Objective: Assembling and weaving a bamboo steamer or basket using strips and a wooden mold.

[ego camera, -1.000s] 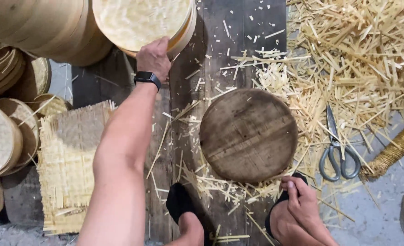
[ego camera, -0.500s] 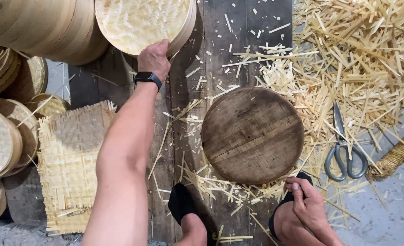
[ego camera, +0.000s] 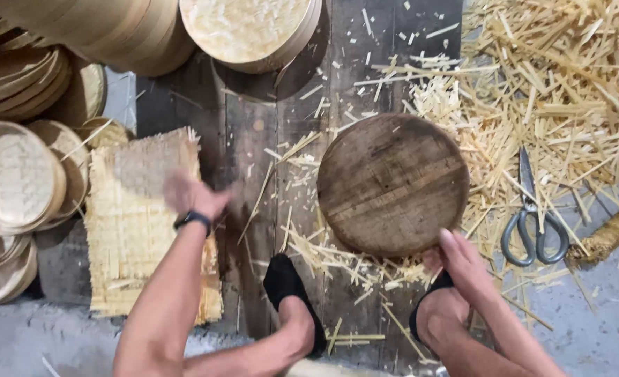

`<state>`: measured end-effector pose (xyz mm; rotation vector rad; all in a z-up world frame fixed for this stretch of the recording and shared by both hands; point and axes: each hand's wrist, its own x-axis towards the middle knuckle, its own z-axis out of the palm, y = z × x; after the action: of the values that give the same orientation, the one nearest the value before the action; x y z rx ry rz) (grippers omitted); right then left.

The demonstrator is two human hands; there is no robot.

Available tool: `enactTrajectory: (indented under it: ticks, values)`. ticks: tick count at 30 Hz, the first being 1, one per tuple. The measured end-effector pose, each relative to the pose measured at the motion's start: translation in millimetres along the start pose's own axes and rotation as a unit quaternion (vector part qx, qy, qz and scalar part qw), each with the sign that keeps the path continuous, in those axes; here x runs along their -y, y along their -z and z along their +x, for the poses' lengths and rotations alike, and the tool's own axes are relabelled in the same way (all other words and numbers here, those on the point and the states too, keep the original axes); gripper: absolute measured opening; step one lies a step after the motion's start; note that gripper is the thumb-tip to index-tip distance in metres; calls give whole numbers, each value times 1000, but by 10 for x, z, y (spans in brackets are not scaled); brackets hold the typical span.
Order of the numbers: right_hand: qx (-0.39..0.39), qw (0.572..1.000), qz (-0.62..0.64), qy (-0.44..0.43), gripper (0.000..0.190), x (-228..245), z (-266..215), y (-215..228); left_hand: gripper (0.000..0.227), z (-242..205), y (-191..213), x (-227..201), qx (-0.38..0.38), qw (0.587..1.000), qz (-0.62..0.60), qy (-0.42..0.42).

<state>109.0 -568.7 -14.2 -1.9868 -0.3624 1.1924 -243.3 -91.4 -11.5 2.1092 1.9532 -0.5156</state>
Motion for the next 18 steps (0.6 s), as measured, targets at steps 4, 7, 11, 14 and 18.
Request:
enactTrajectory:
  ticks: [4,7,11,14,18]
  values:
    - [20,993,115,-23,37,195,24,-294,140,-272,-357,665,38,989,5,146]
    - [224,954,180,-85,51,248,-88,-334,71,-318,-430,976,-3,999,-25,42]
    - [241,958,107,-112,42,168,-156,-287,26,-121,-479,1437,-113,973,-195,46]
    - [191,969,103,-117,42,56,-68,-225,18,-561,124,1116,-307,935,-177,17]
    - [99,986,120,-57,43,-134,26,-114,30,-1780,1000,1,-463,838,-189,-216]
